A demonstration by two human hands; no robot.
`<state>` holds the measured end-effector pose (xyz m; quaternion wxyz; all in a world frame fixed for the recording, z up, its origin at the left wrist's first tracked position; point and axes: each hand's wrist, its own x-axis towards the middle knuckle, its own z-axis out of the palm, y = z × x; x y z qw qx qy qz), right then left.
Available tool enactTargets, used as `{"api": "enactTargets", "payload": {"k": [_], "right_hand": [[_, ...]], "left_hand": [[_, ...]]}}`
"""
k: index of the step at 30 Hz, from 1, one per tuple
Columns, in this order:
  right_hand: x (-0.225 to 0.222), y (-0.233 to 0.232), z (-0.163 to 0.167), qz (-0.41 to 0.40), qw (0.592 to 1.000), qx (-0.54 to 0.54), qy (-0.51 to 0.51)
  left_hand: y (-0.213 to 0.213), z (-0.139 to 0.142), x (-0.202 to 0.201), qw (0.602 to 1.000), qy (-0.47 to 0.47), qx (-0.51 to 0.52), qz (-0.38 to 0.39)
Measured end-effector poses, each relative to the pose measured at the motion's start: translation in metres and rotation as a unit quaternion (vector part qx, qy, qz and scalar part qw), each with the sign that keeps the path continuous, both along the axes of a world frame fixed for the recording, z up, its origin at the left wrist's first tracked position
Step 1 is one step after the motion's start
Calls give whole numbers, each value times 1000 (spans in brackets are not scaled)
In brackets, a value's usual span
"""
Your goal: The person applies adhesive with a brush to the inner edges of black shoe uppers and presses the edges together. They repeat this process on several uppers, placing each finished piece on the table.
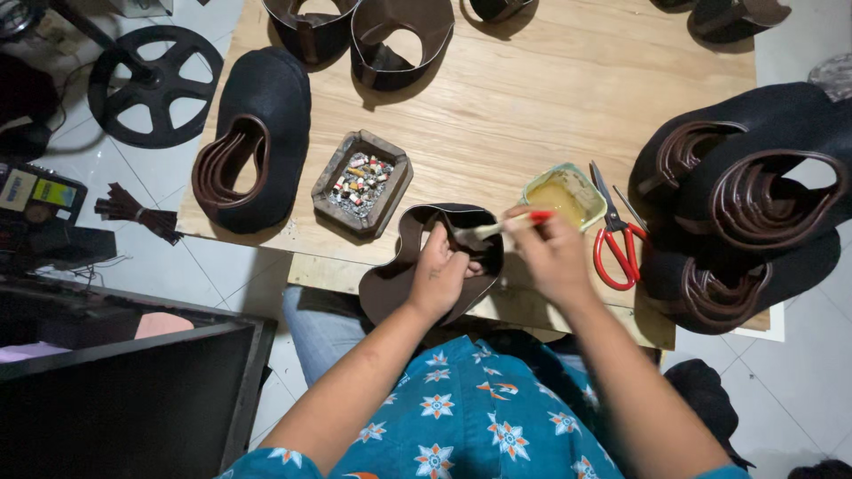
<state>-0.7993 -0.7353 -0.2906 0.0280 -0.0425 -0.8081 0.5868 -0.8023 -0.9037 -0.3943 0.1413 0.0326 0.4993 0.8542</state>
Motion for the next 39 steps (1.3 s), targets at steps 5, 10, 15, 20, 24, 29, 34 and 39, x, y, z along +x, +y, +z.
{"api": "enactTargets", "payload": {"k": [5,10,15,20,24,29,34,39], "right_hand": [[-16,48,31,-33,966,212,144],[-27,47,35,7,916,381,122],[8,44,61,-29,903,346,254],[30,32,89,22,981,191,34],[34,-14,70,84,980,181,-5],[22,-49,25,139,944,281,99],[13,-30,17,131,985,96,-62],[16,-27,22,84,993,-30,-83]], "left_hand": [[-2,-4,2,999,32,19,12],[-16,-4,7,998,62,26,12],[-29,-2,16,998,63,1,25],[-32,-4,19,997,75,-12,32],[-37,-6,20,985,48,-159,42],[-42,-8,26,982,93,-158,50],[-49,-11,25,978,130,-150,63],[-55,-8,13,999,32,5,-1]]}}
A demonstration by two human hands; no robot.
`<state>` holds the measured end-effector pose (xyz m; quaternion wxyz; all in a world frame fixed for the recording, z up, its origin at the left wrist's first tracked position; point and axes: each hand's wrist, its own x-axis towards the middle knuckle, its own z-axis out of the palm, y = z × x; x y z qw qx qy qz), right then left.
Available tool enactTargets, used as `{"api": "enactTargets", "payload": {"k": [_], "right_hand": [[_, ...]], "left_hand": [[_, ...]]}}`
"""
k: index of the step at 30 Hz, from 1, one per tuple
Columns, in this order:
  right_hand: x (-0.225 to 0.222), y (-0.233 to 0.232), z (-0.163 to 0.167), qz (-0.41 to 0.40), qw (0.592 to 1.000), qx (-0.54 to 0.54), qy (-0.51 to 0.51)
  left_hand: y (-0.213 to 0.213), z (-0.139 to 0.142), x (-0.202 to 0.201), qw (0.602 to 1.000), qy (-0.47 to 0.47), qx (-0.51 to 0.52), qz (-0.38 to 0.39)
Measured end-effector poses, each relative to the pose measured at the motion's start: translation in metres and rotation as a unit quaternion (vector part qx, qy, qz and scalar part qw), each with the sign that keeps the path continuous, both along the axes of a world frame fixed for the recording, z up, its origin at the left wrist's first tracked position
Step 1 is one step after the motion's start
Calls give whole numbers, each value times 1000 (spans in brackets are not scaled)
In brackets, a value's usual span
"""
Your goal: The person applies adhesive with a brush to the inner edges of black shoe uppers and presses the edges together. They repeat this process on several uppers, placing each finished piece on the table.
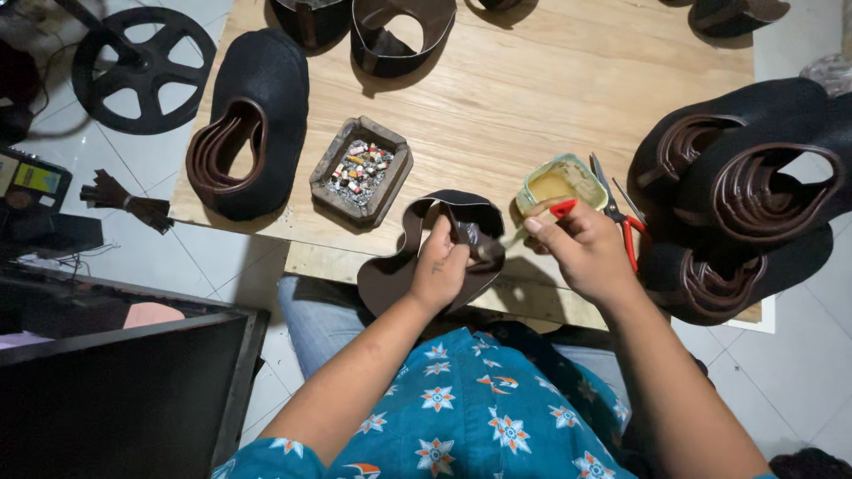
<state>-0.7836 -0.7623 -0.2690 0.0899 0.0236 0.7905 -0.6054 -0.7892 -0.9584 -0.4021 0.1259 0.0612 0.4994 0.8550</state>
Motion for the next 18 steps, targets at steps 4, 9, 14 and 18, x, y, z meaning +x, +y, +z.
{"api": "enactTargets", "payload": {"k": [4,9,14,18], "right_hand": [[-1,-15,-10,45,988,107,104],[-12,-6,-9,40,990,113,73],[-23,-4,-17,11,994,50,95],[-34,0,-26,54,992,68,95]], "left_hand": [[-4,4,-10,999,-32,34,-23],[-1,4,-21,1000,7,9,4],[10,3,-31,997,-39,54,-24],[14,-2,-33,998,39,-37,-24]]}}
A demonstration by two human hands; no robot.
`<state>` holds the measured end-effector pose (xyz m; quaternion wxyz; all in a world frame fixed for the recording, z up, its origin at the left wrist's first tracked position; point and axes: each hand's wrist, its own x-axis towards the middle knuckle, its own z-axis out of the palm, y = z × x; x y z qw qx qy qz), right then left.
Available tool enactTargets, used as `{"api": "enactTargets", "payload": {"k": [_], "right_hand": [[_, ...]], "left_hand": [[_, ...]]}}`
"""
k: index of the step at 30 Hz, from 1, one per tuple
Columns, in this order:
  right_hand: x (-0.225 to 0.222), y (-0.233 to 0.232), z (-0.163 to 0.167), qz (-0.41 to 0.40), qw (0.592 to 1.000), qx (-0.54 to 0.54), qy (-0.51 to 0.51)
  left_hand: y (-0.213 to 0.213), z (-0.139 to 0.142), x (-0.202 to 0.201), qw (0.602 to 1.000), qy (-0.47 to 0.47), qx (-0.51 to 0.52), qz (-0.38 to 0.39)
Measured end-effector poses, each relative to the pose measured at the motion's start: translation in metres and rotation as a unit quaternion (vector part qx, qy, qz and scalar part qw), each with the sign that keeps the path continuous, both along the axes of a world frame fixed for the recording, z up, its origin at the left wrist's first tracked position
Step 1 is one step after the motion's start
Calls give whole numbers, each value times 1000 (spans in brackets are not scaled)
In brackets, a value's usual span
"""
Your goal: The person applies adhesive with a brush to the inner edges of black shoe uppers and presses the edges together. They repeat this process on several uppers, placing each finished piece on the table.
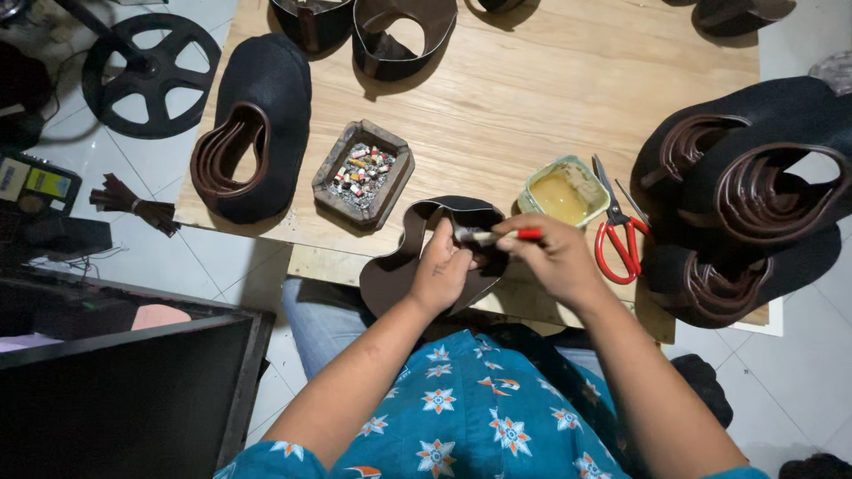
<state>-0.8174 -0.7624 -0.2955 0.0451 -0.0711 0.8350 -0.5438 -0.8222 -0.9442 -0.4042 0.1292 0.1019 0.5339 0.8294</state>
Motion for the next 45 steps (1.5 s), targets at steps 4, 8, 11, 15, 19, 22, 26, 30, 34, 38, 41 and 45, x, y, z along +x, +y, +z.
{"api": "enactTargets", "payload": {"k": [4,8,11,15,19,22,26,30,34,38,41,45], "right_hand": [[-4,14,0,-13,1000,-14,-7],[-5,14,4,26,997,14,69],[-9,17,10,30,995,80,50],[-13,25,16,59,988,124,66],[-11,25,20,26,993,111,2],[-11,19,24,-28,999,44,-5],[-17,9,29,-56,993,85,67],[-23,-2,25,3,971,158,181],[-22,-7,11,6,958,211,195],[-23,-6,-13,-5,940,276,198],[-33,2,-29,-50,969,218,105],[-43,9,-34,-120,986,-63,-93]], "left_hand": [[5,1,-2,999,-35,40,-4],[9,6,-5,998,-39,49,-16],[9,6,-9,998,-54,17,5],[14,0,-17,996,-73,-5,48],[14,-10,-18,996,-49,-21,69],[14,-14,-18,997,-15,-16,73],[17,-11,-19,997,-32,11,76],[18,-9,-23,994,-56,-34,90],[16,-18,-25,993,-33,-45,100],[14,-25,-29,988,15,-69,135],[9,-26,-33,991,-29,-76,110],[5,-28,-38,992,-60,-68,84]]}}
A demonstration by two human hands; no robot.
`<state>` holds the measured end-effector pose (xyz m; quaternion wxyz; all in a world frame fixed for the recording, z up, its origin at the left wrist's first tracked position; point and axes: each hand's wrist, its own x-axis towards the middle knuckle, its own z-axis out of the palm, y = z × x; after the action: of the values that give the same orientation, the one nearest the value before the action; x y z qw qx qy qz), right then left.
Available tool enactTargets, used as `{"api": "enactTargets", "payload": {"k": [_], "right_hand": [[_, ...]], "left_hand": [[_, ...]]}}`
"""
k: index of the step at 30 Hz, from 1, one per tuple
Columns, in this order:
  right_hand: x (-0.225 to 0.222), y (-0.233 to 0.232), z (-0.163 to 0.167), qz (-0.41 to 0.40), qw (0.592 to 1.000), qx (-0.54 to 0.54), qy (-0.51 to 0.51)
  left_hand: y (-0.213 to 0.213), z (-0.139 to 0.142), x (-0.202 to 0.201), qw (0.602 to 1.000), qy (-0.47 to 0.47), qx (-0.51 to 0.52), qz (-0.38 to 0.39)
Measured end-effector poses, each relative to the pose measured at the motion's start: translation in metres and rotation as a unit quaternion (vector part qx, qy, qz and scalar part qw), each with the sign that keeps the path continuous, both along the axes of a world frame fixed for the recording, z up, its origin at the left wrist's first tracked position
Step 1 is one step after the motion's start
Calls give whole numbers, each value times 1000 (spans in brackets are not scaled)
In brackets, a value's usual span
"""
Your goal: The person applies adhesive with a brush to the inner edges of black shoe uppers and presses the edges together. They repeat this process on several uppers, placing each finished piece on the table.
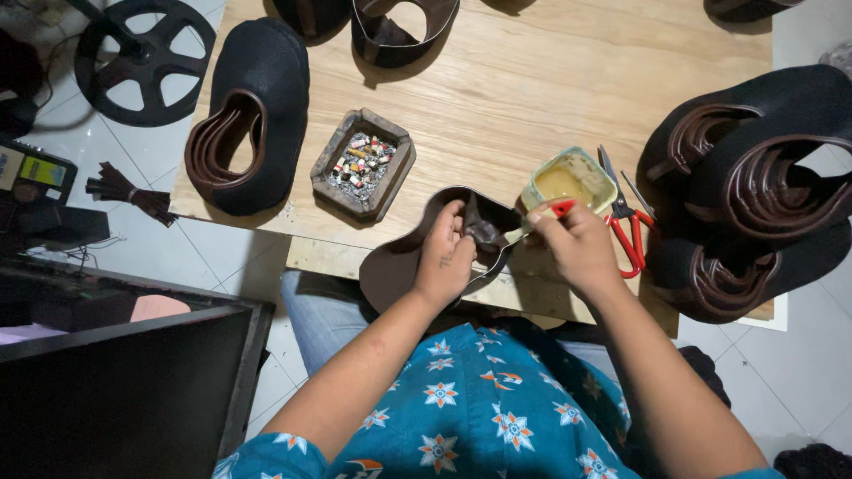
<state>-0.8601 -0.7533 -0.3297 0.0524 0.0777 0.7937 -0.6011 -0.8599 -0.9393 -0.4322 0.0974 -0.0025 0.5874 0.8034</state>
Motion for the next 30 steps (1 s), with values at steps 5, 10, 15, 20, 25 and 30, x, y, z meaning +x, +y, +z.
{"api": "enactTargets", "payload": {"k": [5,10,15,20,25,30], "right_hand": [[2,-7,13,-69,976,-194,-70],[4,-11,26,-59,992,-108,29],[4,-26,12,51,983,71,162],[6,-29,3,59,987,92,121],[0,-22,15,88,965,147,199],[-10,-31,18,77,974,66,201]], "left_hand": [[-2,-7,-7,996,46,73,-8],[-4,-4,-12,993,20,115,-19],[-6,3,-7,989,-26,137,-49],[-7,-2,-3,992,-30,114,-54],[-4,1,-7,993,-27,93,-62],[-3,14,-10,987,-15,138,-79]]}}
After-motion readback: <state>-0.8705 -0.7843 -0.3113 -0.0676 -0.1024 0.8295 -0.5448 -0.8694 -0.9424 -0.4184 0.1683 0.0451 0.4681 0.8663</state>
